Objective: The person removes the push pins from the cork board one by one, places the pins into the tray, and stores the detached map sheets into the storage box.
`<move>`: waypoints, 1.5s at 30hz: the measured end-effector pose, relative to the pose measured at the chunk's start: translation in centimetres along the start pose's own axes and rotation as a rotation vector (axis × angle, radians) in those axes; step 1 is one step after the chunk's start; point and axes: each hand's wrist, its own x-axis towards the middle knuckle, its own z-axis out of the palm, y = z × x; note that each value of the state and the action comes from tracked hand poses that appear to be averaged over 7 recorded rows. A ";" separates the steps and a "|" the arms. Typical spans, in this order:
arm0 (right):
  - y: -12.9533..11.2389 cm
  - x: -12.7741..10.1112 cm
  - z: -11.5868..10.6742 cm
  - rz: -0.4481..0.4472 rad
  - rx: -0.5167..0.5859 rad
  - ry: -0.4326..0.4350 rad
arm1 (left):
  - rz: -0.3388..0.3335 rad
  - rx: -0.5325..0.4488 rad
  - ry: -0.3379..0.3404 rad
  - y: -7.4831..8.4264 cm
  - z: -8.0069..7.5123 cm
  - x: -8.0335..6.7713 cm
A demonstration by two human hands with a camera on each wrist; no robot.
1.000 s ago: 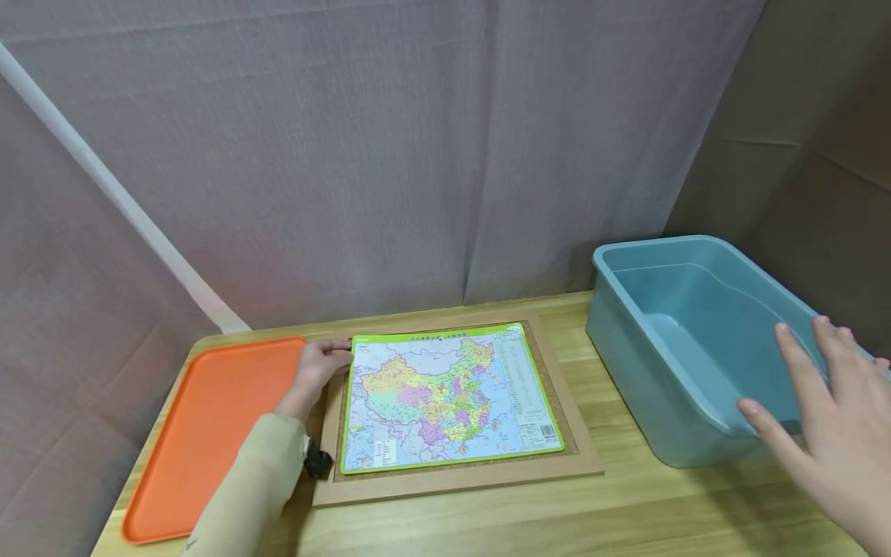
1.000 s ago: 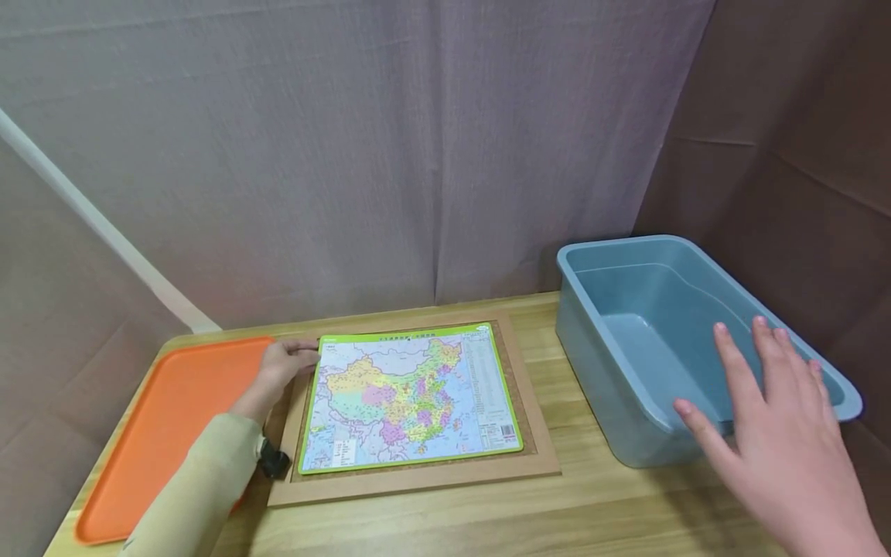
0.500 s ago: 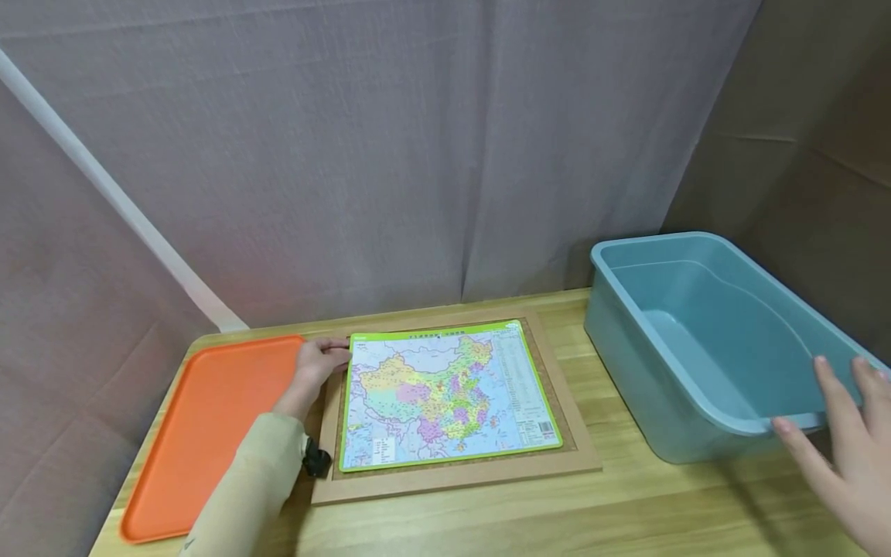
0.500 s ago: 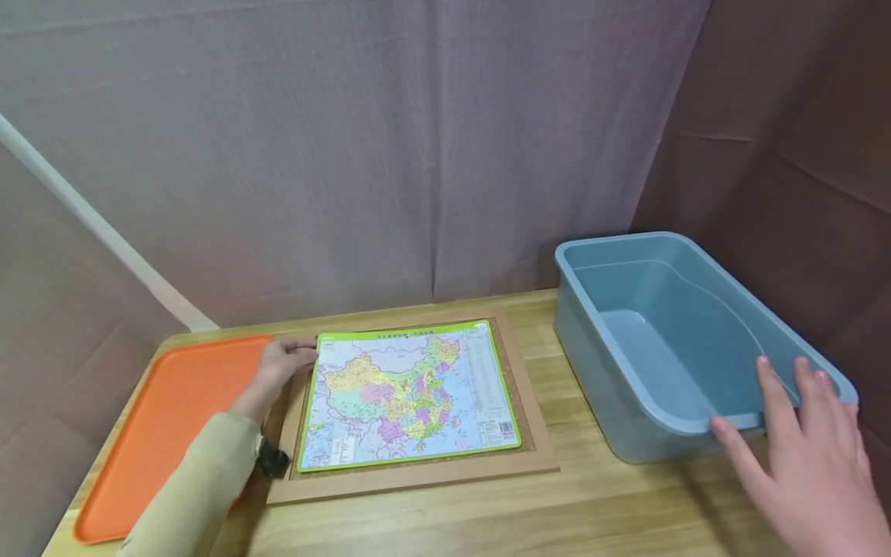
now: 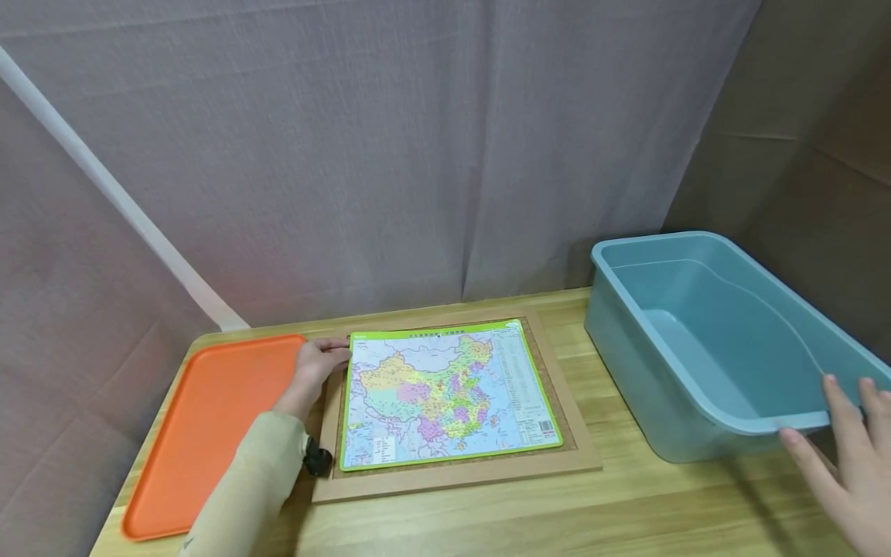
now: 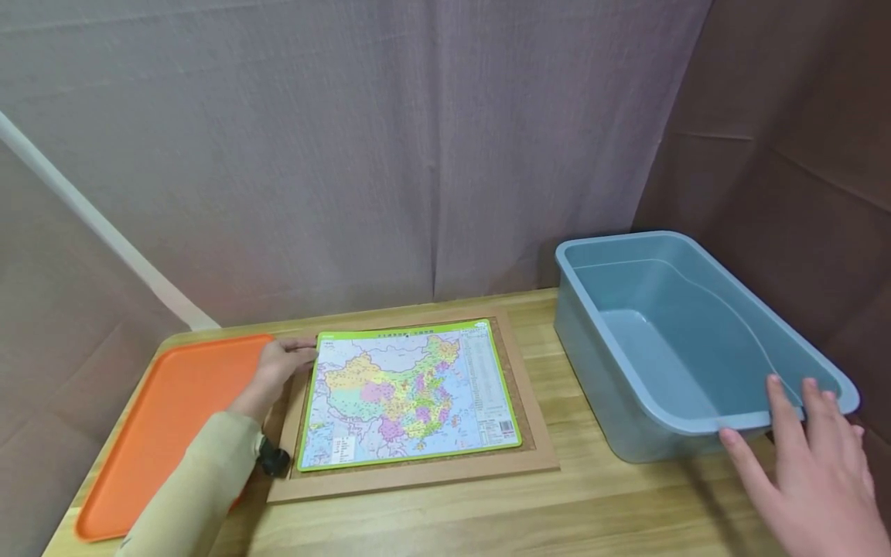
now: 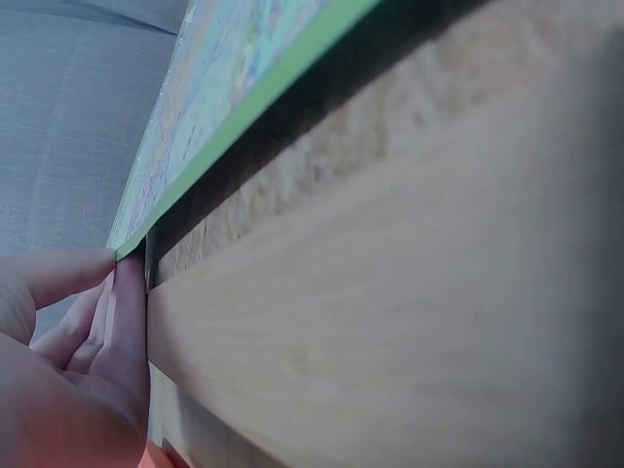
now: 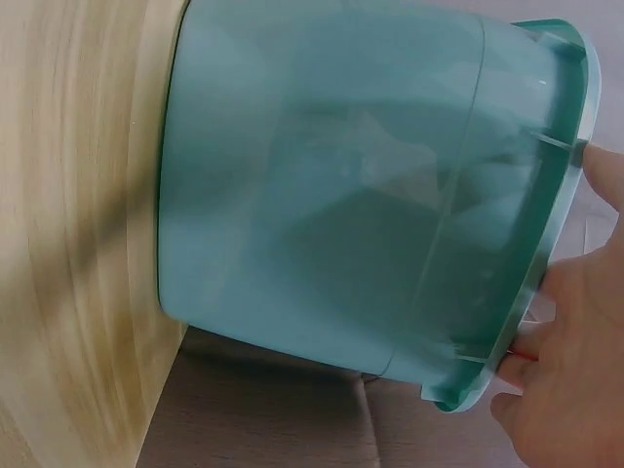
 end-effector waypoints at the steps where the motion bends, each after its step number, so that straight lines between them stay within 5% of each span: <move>1: 0.0 0.0 0.0 -0.002 -0.001 0.005 | 0.000 -0.002 0.001 0.0 0.0 0.0; 17: 0.6 0.2 0.4 -0.020 -0.015 0.063 | 0.004 0.000 -0.029 0.2 -0.2 -0.5; 30: -1.3 -0.5 -0.1 -0.006 -0.008 0.074 | 0.046 0.004 -0.033 1.0 -0.3 -0.9; 45: -6.1 0.8 -3.4 -0.077 -0.178 0.085 | -0.014 -0.288 -0.040 -0.5 -0.7 -1.0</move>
